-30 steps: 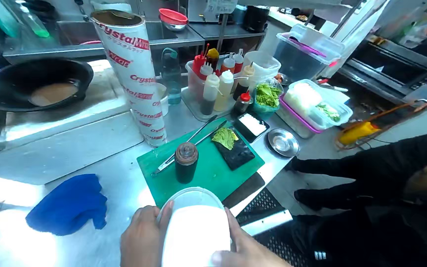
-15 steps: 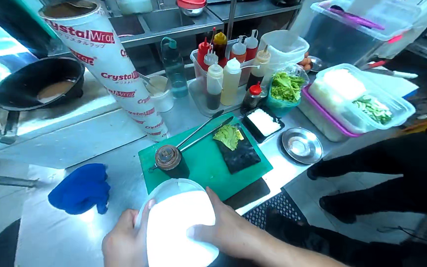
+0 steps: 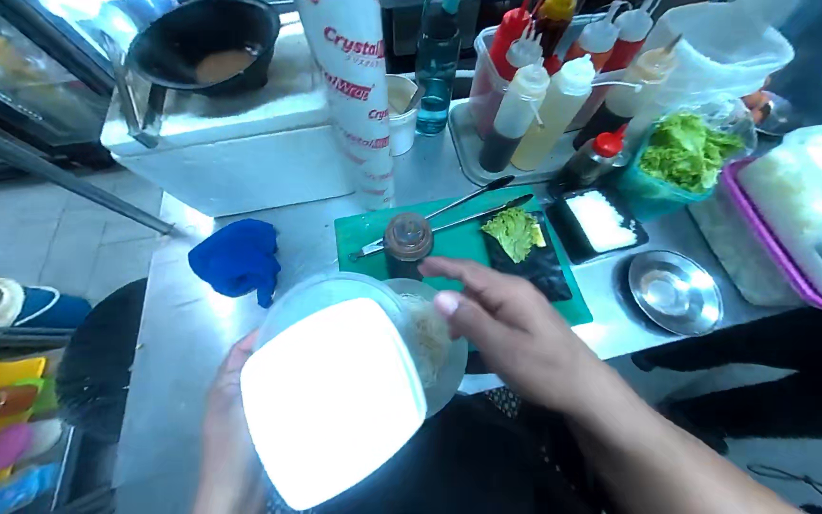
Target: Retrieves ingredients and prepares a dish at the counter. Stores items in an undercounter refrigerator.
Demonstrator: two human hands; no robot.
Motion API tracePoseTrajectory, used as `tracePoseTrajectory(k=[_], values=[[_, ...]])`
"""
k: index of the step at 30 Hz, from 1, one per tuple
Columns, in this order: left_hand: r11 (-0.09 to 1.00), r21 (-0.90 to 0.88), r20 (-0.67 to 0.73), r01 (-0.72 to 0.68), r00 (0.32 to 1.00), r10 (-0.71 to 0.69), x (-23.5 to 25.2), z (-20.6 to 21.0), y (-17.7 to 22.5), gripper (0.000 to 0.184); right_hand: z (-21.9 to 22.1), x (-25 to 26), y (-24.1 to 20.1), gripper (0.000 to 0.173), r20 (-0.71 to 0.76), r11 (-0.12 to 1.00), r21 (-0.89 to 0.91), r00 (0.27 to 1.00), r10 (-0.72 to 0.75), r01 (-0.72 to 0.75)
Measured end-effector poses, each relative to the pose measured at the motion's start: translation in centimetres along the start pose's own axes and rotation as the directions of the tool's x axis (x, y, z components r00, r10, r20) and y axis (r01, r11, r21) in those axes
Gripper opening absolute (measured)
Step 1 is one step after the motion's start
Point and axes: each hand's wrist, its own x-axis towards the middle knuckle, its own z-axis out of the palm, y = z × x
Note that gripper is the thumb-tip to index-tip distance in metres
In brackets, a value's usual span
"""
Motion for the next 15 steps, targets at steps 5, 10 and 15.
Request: tracePoseTrajectory(k=[5,10,15], values=[[0.993,0.102,-0.032,-0.063,0.997,0.067,0.8,-5.8,-1.2,0.031,1.5,0.8,1.5,0.021,0.028,0.951,-0.306,0.998,0.056,-0.045],[0.998,0.064,-0.146,0.024,0.989,-0.015,1.5,-7.8,-4.0,0.03,6.8,2.0,1.7,0.047,0.28,0.622,-0.782,0.88,0.385,-0.023],[0.995,-0.055,-0.151,0.078,0.985,-0.086,1.7,-8.2,-5.4,0.032,10.0,3.3,4.1,0.08,0.288,0.444,-0.894,0.824,0.488,0.05]])
